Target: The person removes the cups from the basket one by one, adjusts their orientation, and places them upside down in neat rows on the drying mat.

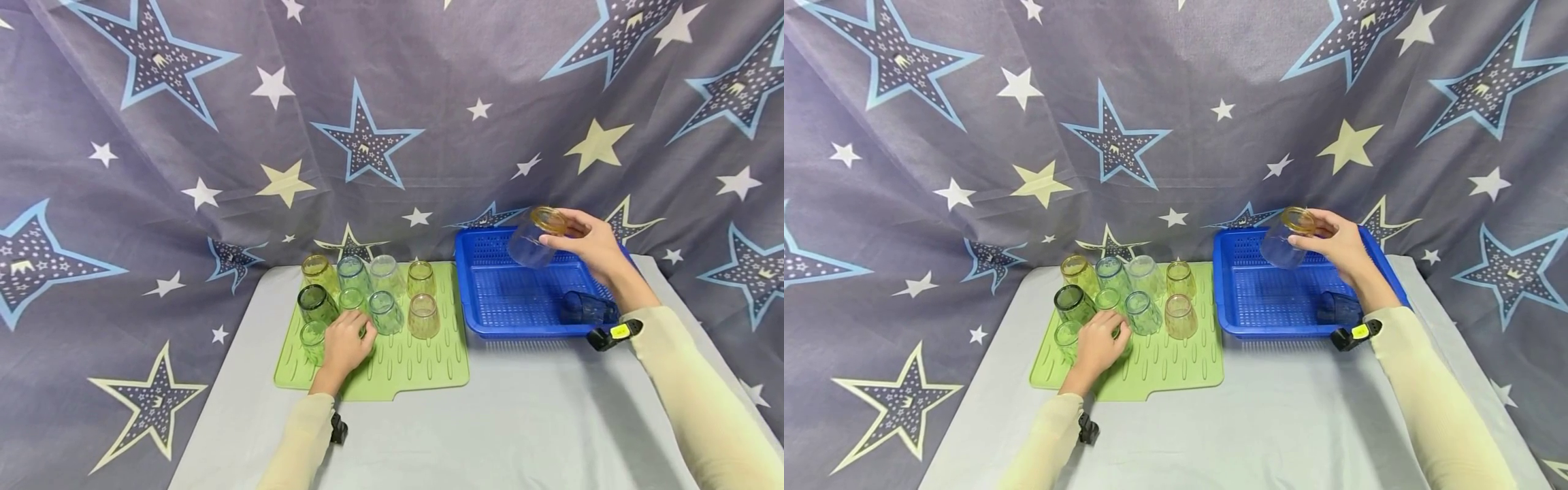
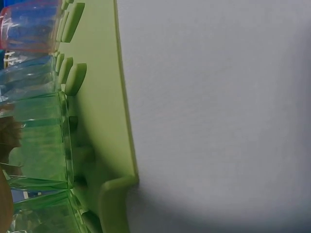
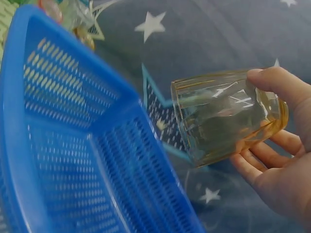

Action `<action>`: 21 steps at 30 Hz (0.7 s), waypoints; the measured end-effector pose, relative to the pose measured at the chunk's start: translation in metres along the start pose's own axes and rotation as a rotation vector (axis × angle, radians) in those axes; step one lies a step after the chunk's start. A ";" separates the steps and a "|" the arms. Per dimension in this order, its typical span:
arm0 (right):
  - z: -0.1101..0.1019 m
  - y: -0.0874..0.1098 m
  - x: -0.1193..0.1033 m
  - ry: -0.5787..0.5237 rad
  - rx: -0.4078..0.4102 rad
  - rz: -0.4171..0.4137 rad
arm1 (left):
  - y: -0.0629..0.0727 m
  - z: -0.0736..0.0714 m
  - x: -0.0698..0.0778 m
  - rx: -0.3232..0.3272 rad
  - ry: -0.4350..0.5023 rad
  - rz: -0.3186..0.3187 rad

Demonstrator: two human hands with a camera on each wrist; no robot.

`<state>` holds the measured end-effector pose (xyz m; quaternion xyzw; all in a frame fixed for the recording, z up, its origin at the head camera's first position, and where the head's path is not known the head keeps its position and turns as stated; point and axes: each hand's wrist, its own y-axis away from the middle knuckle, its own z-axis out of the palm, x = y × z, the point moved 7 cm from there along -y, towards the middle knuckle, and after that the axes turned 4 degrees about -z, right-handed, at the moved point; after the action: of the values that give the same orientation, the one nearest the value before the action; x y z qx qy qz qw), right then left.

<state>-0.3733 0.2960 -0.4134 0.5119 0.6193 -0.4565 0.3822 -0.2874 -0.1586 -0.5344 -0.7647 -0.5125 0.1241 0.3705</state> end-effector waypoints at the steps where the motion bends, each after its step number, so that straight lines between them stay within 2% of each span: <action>1: 0.002 0.001 -0.004 -0.004 -0.008 -0.009 | 0.000 0.000 0.000 0.001 -0.001 0.001; 13: 0.033 0.010 -0.037 -0.044 -0.141 -0.044 | 0.000 0.000 -0.001 0.014 -0.030 0.015; 21: 0.050 0.019 -0.043 -0.022 -0.189 -0.047 | -0.002 -0.001 0.003 -0.034 -0.026 0.024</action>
<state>-0.3465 0.2371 -0.3912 0.4539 0.6670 -0.4105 0.4250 -0.2874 -0.1562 -0.5320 -0.7753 -0.5101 0.1299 0.3491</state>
